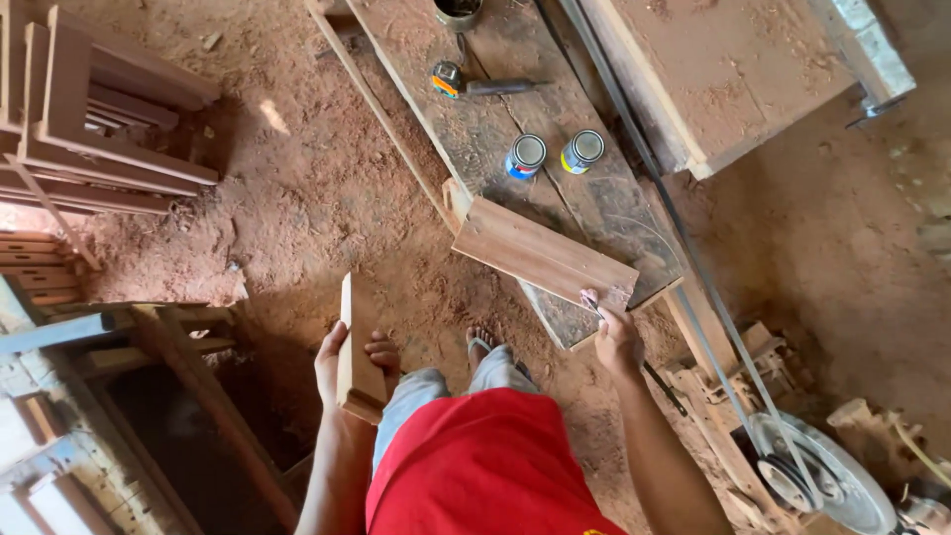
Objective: Applying glue or wood finish to the joints and surfaces of wooden furniture components using a brush.
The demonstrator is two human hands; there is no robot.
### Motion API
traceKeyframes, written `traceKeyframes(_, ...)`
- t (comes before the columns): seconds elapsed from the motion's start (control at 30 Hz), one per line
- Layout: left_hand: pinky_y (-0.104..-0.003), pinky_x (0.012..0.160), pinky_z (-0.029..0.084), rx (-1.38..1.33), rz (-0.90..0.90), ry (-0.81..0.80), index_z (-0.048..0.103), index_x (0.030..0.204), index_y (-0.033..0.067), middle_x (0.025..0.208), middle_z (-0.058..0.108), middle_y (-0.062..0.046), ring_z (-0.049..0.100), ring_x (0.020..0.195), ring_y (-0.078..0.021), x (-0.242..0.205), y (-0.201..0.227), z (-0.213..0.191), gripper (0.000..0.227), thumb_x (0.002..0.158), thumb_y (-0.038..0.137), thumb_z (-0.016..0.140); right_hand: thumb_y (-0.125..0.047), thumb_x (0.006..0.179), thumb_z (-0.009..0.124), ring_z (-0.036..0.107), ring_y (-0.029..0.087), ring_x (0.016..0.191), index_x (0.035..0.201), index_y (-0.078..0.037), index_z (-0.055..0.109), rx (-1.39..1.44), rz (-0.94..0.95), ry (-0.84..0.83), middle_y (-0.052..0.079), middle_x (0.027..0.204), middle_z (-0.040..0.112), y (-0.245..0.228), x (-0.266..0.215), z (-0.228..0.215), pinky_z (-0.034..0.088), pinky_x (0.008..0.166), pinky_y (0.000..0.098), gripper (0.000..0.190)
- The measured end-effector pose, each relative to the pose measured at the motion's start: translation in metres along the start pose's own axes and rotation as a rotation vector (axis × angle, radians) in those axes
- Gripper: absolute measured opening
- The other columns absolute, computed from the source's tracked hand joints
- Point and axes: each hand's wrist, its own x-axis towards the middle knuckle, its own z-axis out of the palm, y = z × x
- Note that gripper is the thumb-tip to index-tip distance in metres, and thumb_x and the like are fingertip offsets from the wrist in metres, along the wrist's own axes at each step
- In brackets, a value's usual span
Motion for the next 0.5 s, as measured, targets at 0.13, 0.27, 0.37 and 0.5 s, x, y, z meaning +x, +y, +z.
traceKeyframes(0.13,-0.023,0.057,0.043,-0.001,0.038,0.031,0.046,0.106,0.0042,0.091,0.054,-0.003,0.055,0.069,-0.0099,-0.014,-0.001,-0.002,0.042,0.093,0.04,0.063,-0.022,0.094,0.059,0.073,0.031,0.1,0.124,-0.039,0.072,-0.073,0.027,-0.026,0.003,0.113,0.067,-0.001,0.006,0.001,0.061,0.084,0.0474,0.037)
traceKeyframes(0.27,-0.02,0.054,0.046,-0.056,0.106,-0.022,0.049,0.109,0.0039,0.091,0.057,-0.003,0.055,0.066,-0.0077,-0.028,-0.007,-0.014,0.042,0.096,0.042,0.061,-0.019,0.097,0.059,0.066,0.024,0.081,0.131,-0.031,0.067,-0.128,0.036,-0.14,0.006,0.115,0.065,-0.005,0.01,-0.001,0.054,0.068,0.039,0.038)
traceKeyframes(0.37,-0.021,0.052,0.051,-0.125,0.11,-0.138,0.051,0.111,0.0025,0.09,0.059,-0.006,0.056,0.065,-0.0085,-0.026,0.0,-0.029,0.041,0.1,0.041,0.057,-0.011,0.098,0.06,0.056,0.015,0.06,0.139,-0.021,0.062,-0.134,0.016,-0.206,0.01,0.113,0.065,-0.012,0.009,-0.005,0.046,0.048,0.0283,0.042)
traceKeyframes(0.5,-0.023,0.055,0.052,-0.17,0.092,-0.223,0.051,0.11,0.0014,0.091,0.058,-0.007,0.056,0.068,-0.0104,-0.023,0.003,-0.037,0.038,0.102,0.039,0.055,-0.009,0.102,0.054,0.048,0.011,0.053,0.133,-0.017,0.064,-0.159,-0.012,-0.23,0.012,0.111,0.065,-0.014,0.013,-0.004,0.04,0.04,0.0255,0.034)
